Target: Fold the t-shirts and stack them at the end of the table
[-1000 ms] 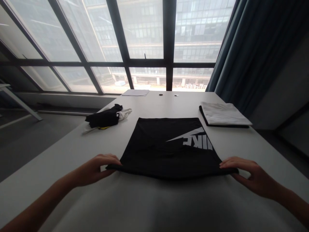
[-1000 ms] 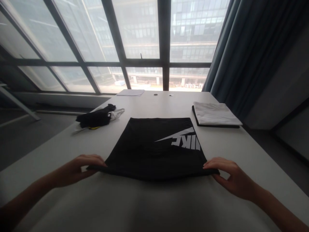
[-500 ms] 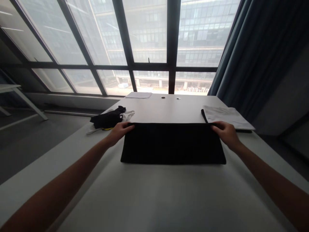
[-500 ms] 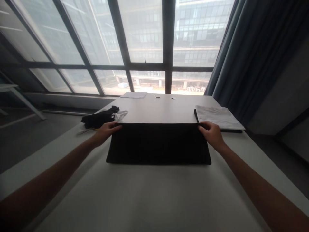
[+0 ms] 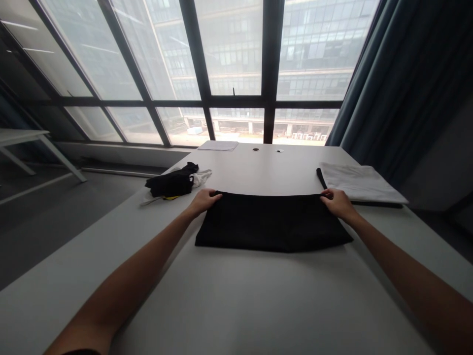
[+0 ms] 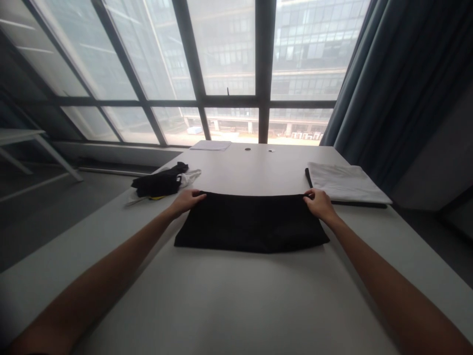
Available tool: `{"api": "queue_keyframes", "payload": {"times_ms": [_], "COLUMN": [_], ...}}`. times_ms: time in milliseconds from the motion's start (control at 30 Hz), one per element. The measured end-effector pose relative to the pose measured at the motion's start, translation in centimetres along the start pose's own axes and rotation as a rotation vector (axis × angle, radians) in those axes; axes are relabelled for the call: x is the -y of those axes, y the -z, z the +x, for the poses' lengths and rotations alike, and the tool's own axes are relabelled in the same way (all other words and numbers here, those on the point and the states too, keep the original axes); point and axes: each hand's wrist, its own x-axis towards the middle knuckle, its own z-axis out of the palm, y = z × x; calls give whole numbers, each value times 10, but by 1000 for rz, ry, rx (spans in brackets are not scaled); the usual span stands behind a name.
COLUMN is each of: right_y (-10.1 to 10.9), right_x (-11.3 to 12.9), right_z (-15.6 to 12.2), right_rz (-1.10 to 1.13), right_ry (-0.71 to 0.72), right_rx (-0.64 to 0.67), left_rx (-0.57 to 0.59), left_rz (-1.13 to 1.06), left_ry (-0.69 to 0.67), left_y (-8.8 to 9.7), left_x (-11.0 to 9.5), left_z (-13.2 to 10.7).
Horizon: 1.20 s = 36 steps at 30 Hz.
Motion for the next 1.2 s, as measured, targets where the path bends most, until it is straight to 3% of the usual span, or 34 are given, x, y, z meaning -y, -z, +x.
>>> {"api": "queue_keyframes", "payload": {"times_ms": [267, 433, 567, 667, 800, 900, 1000, 1100, 1200], "right_y": [-13, -13, -4, 14, 42, 56, 64, 68, 68], "right_x": [7, 7, 11, 9, 0, -5, -3, 3, 8], "right_z": [0, 0, -5, -19, -56, -93, -126, -146, -154], "right_rz": [-91, -95, -89, -120, -53, 225, 404, 485, 522], "right_ry": [-24, -13, -8, 0, -91, -137, -123, -123, -121], "right_rx": [34, 30, 47, -4, -73, -36, -9, 49, 115], "left_rx": [-42, -29, -65, -61, 202, 402, 530, 591, 606], "left_rz": [163, 226, 356, 477, 354, 254, 236, 185, 184], "left_ry": [44, 61, -2, -157, -448, -670, -794, -835, -777], "left_y": [-20, -22, -20, -19, -30, -56, -95, -137, -169], "left_x": [3, 4, -11, -40, -110, -170, -216, -238, -237], "left_z": [9, 8, 0, -8, -16, -17, -13, -6, -4]}}
